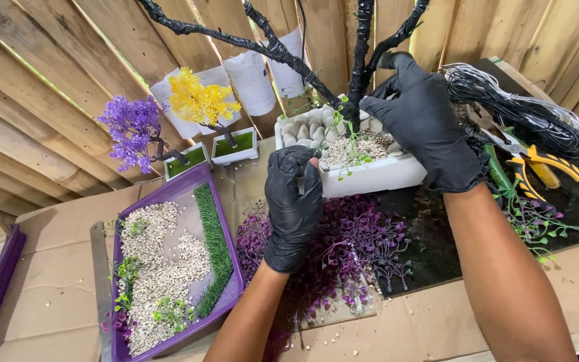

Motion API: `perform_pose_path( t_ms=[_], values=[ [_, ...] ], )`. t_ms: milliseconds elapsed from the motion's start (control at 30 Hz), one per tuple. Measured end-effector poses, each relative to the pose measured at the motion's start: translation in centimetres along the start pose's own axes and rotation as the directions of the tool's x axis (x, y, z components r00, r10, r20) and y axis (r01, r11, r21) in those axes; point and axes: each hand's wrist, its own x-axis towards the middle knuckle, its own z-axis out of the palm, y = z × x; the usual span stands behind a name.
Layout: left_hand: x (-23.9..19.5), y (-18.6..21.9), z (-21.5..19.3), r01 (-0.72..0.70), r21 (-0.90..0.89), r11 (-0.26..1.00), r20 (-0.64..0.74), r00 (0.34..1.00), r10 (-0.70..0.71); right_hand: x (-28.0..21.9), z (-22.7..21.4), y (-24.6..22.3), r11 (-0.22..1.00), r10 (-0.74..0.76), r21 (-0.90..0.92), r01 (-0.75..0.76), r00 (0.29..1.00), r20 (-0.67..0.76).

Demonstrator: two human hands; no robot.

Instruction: The person arranges small green artificial plants into a white rectangular pot containing white stones and a black tree trunk. They use their gloved hands to position the plants among the stones and around the base of the tree.

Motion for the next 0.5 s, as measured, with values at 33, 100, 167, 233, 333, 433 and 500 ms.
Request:
perform_pose_path(
  t_ms=[33, 100, 167, 233, 333, 433, 500],
  values=[
    [0.3, 0.5, -0.2, -0.005, -0.001, 1.0, -0.001, 1.0, 0.005, 0.0, -1.1, -1.0, 1.0, -0.002, 0.0, 0.002, 1.0, -0.004],
    [0.7, 1.5, -0.9, -0.023, -0.032, 0.999, -0.017, 1.0, 0.023, -0.1, -3.2, -2.9, 0.959, 0.277, 0.002, -0.282, 0.944, 0.181],
    [1.0, 2.4, -1.4, -0.048, -0.013, 0.999, -0.021, 0.999, 0.048, -0.5, -5.8, -4.6, 0.948, 0.31, -0.004, -0.317, 0.923, 0.227],
    [1.4, 3.6, -1.7, -0.077, 0.004, 0.997, -0.031, 0.997, 0.077, -0.9, -8.3, -6.6, 0.939, 0.335, -0.013, -0.344, 0.903, 0.269],
    [1.5, 6.0, -1.7, -0.073, -0.077, 0.994, 0.063, 0.995, 0.078, -1.7, -11.7, -9.5, 0.939, 0.289, 0.109, -0.325, 0.922, 0.257],
    [0.5, 7.2, -0.4, -0.17, -0.051, 0.984, 0.2, 0.964, 0.177, -3.0, -14.3, -10.0, 0.952, 0.237, 0.153, -0.266, 0.953, 0.188],
    [-1.3, 7.7, 0.2, -0.284, 0.018, 0.959, 0.381, 0.888, 0.256, -4.1, -15.7, -9.3, 0.952, 0.141, 0.272, -0.139, 0.99, 0.014]
  ],
)
